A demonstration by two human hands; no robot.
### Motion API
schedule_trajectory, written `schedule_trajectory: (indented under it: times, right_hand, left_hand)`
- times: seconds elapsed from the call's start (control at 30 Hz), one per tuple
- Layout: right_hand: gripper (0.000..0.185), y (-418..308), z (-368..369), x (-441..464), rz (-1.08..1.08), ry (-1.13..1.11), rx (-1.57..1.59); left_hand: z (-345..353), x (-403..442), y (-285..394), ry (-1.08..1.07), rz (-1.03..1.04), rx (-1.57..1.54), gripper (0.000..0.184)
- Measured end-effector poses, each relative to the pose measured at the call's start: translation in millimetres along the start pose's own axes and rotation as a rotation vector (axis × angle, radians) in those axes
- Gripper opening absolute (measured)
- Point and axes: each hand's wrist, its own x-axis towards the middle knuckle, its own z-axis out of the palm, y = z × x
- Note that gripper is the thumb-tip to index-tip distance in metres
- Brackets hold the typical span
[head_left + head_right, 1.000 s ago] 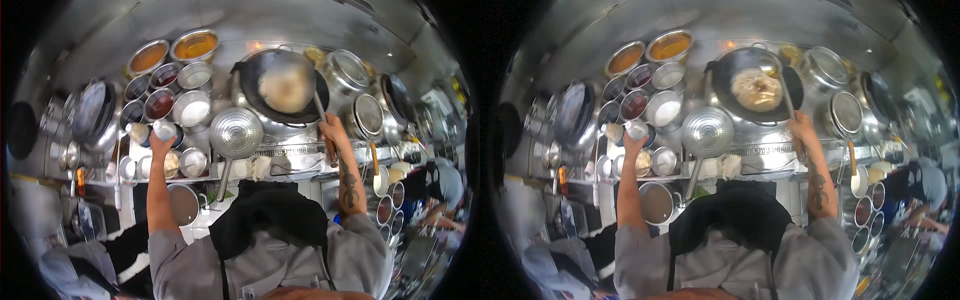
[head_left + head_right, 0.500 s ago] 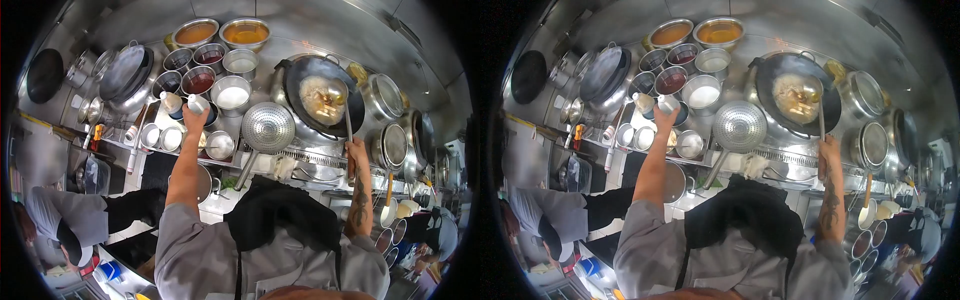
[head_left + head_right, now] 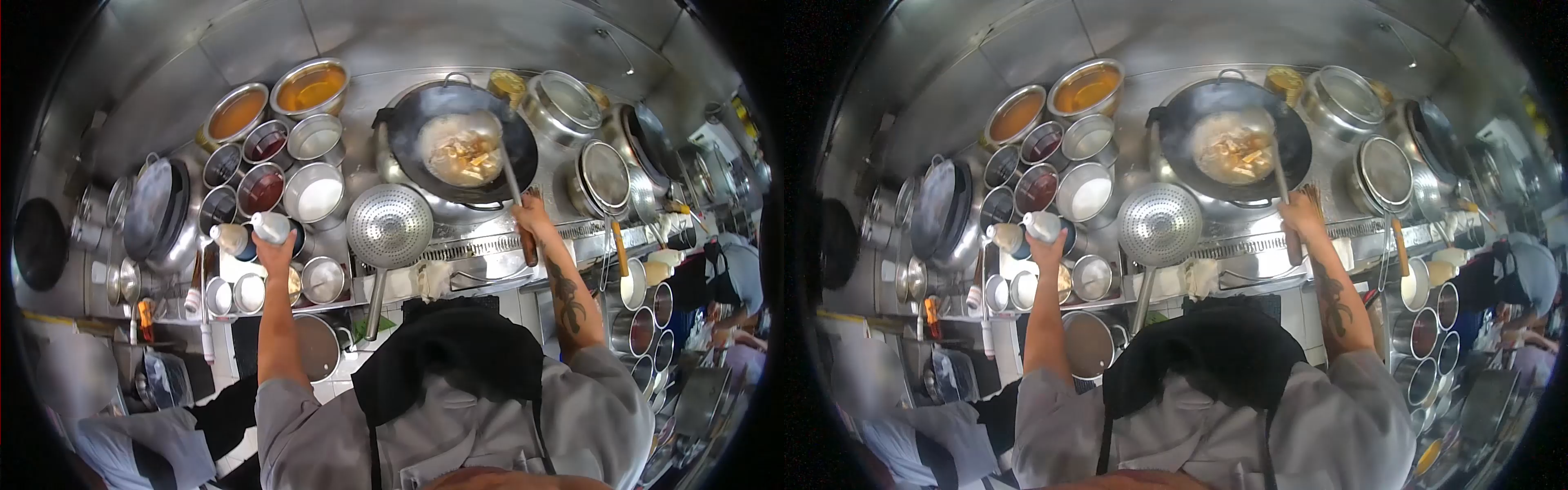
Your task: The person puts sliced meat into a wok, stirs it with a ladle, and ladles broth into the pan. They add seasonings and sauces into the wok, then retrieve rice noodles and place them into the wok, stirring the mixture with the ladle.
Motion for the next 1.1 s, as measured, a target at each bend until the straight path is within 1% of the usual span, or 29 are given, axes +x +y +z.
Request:
schedule_trajectory:
  times: [0.03,0.07,0.17,0.2,0.3,0.33,0.43,0.47,0.53,0.6,0.63,0.67,0.7,0.73,0.77,0.83,0.9,0.97,1.03,1.07,1.1]
  right_hand:
    - [0.024,-5,-1,-4,0.065,-0.071,0.054]
    - [0.02,-8,0,-5,0.122,-0.115,0.239]
    - [0.016,-17,-29,-24,0.256,-0.258,0.415]
    - [0.016,-21,-35,-28,0.27,-0.254,0.497]
    - [0.01,-31,-36,-37,0.137,-0.168,0.312]
    - [0.01,-24,-27,-29,0.078,-0.123,0.136]
    - [0.01,-32,3,-29,0.004,-0.144,0.282]
    - [0.011,-34,4,-30,0.082,-0.19,0.344]
    - [0.017,-37,2,-30,0.233,-0.288,0.466]
    - [0.014,-16,-17,-37,0.242,-0.328,0.702]
    - [0.013,-6,-23,-38,0.247,-0.351,0.816]
    - [0.011,-27,-34,-48,0.277,-0.34,0.687]
    - [0.011,-28,-37,-48,0.236,-0.318,0.563]
    - [0.011,-28,-41,-48,0.193,-0.298,0.44]
    - [0.011,-25,-44,-48,0.15,-0.277,0.32]
    - [0.014,-5,-36,-42,-0.004,-0.084,0.124]
    - [0.017,3,-29,-47,-0.186,0.123,-0.083]
    - [0.017,35,-19,-29,-0.368,0.282,-0.308]
    - [0.017,3,-18,-53,0.01,0.063,-0.05]
    - [0.015,5,-22,-55,0.034,-0.021,0.092]
    - [0.014,14,-24,-50,0.042,-0.061,0.153]
  left_hand:
    - [-4,0,8,-0.012,-0.038,0.05,0.105]
    - [-6,-3,21,0.01,-0.053,0.101,0.101]
    - [3,3,3,0.026,-0.04,0.136,0.095]
    - [3,2,5,0.041,-0.038,0.092,0.089]
    - [8,4,2,0.047,-0.037,-0.041,0.089]
    - [9,3,2,0.038,-0.091,-0.048,0.091]
    - [12,6,-1,0.036,-0.106,-0.051,0.094]
    - [12,6,3,0.055,-0.127,-0.02,0.093]
    - [8,8,9,0.076,-0.119,-0.139,0.09]
    - [3,13,14,0.13,-0.05,-0.239,0.085]
    - [-1,18,13,0.104,-0.035,-0.295,0.086]
    - [-10,24,19,0.08,-0.022,-0.349,0.086]
    - [-20,28,32,0.06,-0.01,-0.403,0.086]
    - [-31,25,64,0.182,0.028,-0.368,0.084]
    - [-41,32,75,0.204,0.123,-0.431,0.082]
    - [-60,42,96,0.271,0.119,-0.435,0.078]
    - [-84,44,146,0.313,0.132,-0.432,0.075]
    - [-98,42,189,0.332,0.107,-0.508,0.072]
    - [-104,42,221,0.318,0.086,-0.633,0.071]
    - [-102,41,234,0.29,0.101,-0.689,0.071]
    - [-99,44,237,0.279,0.17,-0.598,0.072]
